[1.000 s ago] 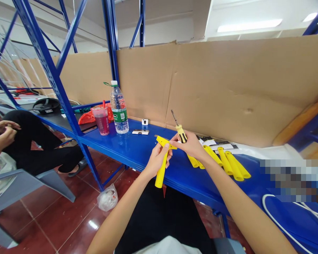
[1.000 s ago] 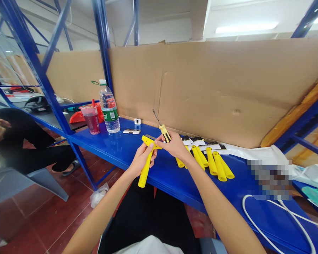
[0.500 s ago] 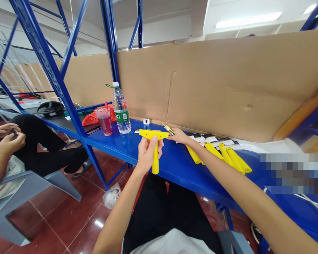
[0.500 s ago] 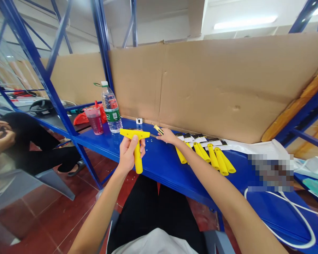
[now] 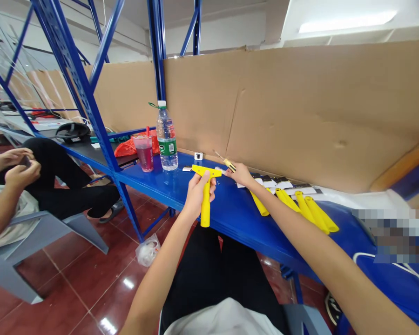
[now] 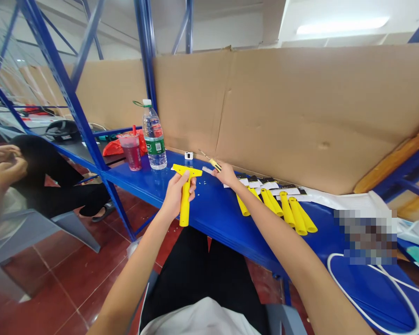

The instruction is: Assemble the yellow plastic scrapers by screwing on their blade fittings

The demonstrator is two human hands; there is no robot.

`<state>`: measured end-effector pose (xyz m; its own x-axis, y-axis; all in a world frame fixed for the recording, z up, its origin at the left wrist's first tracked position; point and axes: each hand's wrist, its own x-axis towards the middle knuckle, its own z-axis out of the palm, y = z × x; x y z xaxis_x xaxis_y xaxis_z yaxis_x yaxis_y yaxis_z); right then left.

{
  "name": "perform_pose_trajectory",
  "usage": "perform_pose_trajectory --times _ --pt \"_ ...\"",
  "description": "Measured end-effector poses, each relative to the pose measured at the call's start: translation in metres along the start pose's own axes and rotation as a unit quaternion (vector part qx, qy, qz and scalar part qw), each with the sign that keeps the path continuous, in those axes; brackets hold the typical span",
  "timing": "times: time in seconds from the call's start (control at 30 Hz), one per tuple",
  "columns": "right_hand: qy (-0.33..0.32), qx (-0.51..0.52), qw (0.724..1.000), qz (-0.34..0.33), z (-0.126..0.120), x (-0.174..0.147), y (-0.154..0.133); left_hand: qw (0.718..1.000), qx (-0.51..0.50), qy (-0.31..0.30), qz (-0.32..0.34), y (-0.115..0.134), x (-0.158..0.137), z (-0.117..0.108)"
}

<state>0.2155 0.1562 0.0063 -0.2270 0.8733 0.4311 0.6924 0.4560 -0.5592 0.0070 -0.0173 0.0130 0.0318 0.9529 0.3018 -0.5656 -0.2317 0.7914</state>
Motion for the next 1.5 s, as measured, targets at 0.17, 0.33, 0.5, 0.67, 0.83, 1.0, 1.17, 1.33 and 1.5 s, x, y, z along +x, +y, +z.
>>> perform_pose_trajectory --times 0.17,0.33,0.5,0.67,0.83,1.0,1.17,1.33,1.5 --pt "0.094 0.138 0.986 0.022 -0.036 -0.051 -0.01 0.981 0.045 -0.117 -0.146 -0.022 -0.003 0.008" --pt "0.154 0.306 0.937 0.074 -0.054 -0.1 -0.02 0.946 0.131 -0.208 -0.212 -0.031 -0.01 0.015" --pt "0.138 0.443 0.879 0.108 -0.045 -0.111 -0.037 0.936 0.192 -0.224 -0.193 -0.033 -0.01 0.012" --pt "0.103 0.525 0.832 0.144 -0.04 -0.114 -0.051 0.941 0.171 -0.216 -0.196 -0.034 -0.007 0.008" --pt "0.087 0.499 0.851 0.137 -0.036 -0.12 -0.054 0.938 0.178 -0.234 -0.185 -0.036 -0.005 0.005" --pt "0.062 0.476 0.865 0.148 -0.031 -0.121 -0.054 0.936 0.192 -0.232 -0.183 -0.034 -0.006 0.008" --pt "0.05 0.48 0.864 0.145 -0.03 -0.122 -0.055 0.935 0.192 -0.229 -0.193 -0.031 -0.007 0.011" --pt "0.055 0.487 0.861 0.138 -0.031 -0.122 -0.057 0.94 0.184 -0.223 -0.179 -0.035 -0.005 0.009" --pt "0.054 0.492 0.859 0.133 -0.031 -0.122 -0.059 0.949 0.166 -0.209 -0.166 -0.037 -0.004 0.01"
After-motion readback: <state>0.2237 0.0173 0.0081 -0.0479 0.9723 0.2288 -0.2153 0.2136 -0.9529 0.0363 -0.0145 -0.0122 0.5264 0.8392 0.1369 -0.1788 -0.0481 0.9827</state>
